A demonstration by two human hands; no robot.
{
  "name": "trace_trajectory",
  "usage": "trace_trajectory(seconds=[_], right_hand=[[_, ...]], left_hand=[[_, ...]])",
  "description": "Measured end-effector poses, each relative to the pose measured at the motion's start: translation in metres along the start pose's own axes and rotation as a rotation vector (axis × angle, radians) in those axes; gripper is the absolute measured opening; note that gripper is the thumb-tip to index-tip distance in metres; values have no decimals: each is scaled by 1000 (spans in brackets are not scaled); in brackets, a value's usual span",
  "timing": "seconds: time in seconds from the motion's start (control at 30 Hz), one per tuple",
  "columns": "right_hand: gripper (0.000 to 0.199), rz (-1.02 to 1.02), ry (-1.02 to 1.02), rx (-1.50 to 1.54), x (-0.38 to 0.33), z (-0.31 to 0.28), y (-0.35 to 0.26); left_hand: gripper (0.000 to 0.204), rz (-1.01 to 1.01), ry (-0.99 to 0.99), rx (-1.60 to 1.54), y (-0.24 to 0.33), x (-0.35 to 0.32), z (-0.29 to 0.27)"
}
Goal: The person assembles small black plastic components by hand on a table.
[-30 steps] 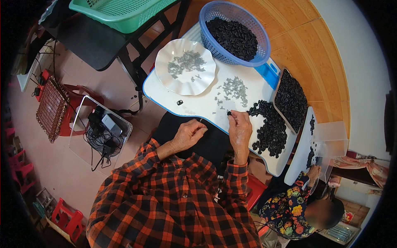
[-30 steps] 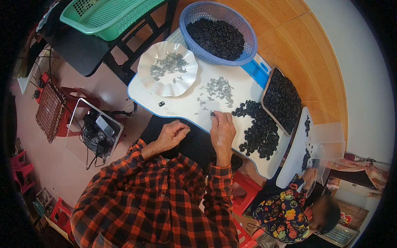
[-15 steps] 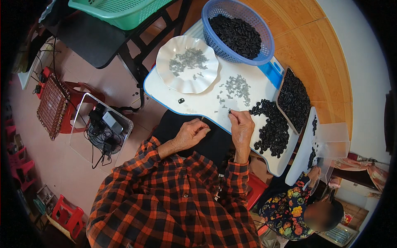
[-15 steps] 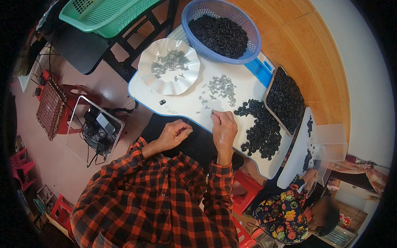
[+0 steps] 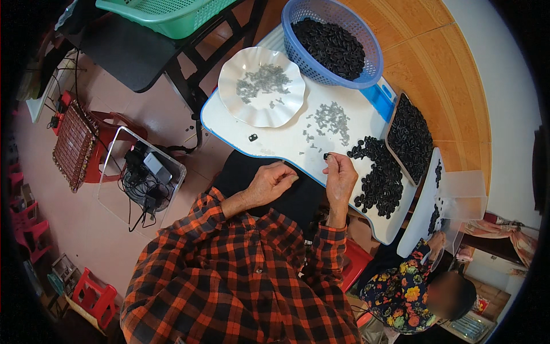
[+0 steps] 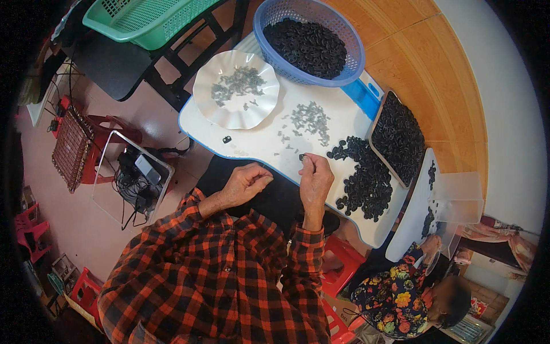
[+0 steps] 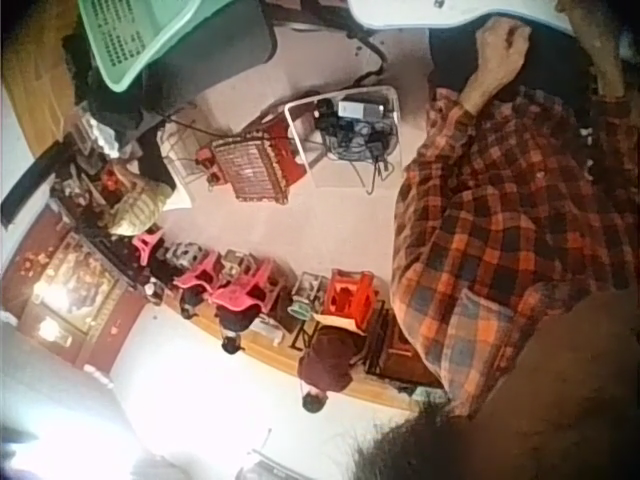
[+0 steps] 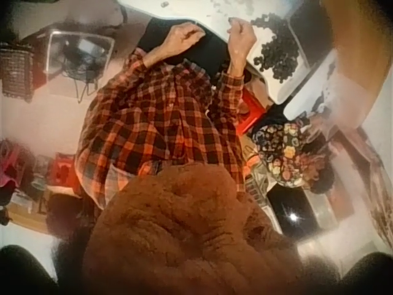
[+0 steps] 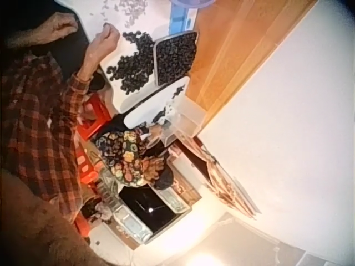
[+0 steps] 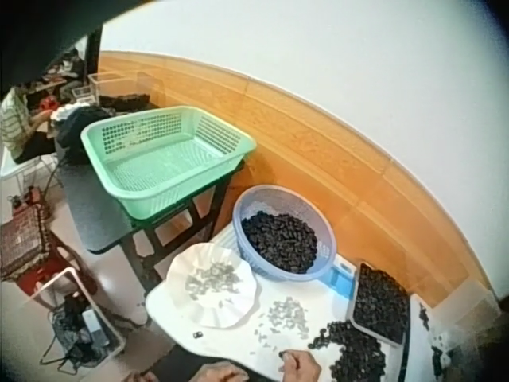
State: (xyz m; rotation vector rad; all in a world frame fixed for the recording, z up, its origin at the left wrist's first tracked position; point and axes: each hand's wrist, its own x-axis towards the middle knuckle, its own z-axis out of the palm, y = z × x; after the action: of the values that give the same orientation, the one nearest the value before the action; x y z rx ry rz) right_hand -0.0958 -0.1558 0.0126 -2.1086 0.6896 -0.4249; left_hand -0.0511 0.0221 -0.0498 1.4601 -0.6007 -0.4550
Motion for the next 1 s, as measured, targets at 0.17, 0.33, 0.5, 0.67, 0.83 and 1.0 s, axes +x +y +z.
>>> trace_trajectory(seconds=[0.17, 0.33, 0.5, 0.67, 0.83, 1.0], right_hand=[[14, -78, -20, -61, -5, -1, -8], [14, -60, 12, -12, -7, -3, -4], [15, 186, -54, 251, -17, -9, -12], [17, 260, -210, 378, -33, -16, -27], [16, 252, -356, 288, -52, -19, -32], [15, 257, -316, 305, -63, -15, -27]], left_hand=[[12, 61, 28, 8, 0, 5, 6], [11, -20, -1, -61, 6, 6, 9], [13, -122, -31, -164, 25, 8, 7], [14, -177, -22, -336, 34, 9, 10], [14, -184, -109, -498, 32, 3, 7], [15, -281, -174, -505, 31, -1, 5]])
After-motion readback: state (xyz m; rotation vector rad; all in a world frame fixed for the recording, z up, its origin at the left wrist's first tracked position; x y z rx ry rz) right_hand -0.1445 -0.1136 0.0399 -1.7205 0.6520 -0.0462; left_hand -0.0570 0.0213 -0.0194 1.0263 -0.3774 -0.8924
